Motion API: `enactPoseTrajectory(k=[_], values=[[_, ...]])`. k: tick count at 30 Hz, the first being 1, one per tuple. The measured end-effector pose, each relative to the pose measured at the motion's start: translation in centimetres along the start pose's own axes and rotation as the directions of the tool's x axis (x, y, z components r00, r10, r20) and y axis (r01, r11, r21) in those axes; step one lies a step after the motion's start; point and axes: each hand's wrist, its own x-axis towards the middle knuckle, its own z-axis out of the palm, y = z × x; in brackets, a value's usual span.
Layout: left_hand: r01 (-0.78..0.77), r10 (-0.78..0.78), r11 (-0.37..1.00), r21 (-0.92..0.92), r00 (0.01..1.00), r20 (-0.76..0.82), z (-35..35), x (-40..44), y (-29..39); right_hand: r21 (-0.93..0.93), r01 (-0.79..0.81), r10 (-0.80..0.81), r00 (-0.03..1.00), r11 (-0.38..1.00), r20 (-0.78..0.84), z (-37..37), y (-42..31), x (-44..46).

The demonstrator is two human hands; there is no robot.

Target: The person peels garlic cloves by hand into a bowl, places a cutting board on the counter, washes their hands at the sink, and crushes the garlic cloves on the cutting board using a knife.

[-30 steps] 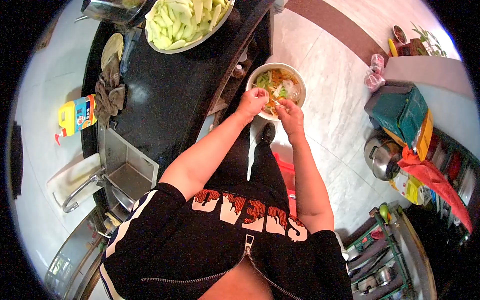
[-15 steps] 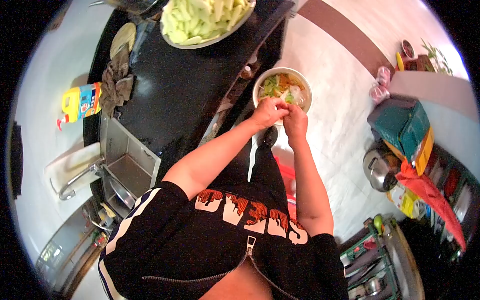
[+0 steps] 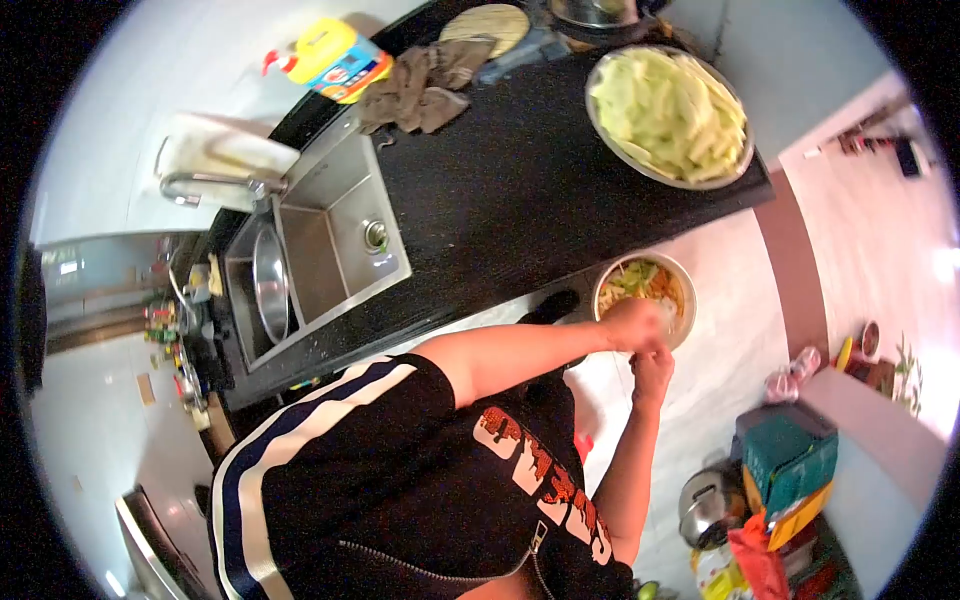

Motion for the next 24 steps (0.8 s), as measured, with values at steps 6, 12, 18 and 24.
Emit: enactPoseTrajectory(k=[6,12,18,24], values=[[0.16,-0.16,0.986,-0.04,0.987,0.012,0.2,-1.3,0.2,-0.275,-0.038,0.09,0.98,0.961,0.177,-1.0,-0.7,0.1],[0.245,-0.381,0.878,-0.412,0.879,-0.288,3.2,-1.0,-2.9,-0.002,0.008,-0.008,0.998,1.0,0.062,-1.2,-2.7,-1.2],[0.05,-0.179,0.903,-0.427,0.947,-0.266,0.5,-1.7,-3.7,0.38,-0.033,-0.006,0.995,0.924,0.1,-0.5,-3.3,-2.9],[0.159,-0.208,0.822,-0.546,0.978,-0.028,-0.7,-2.1,-1.3,0.524,-0.035,-0.011,0.996,0.851,0.083,-0.9,-2.8,-2.0]])
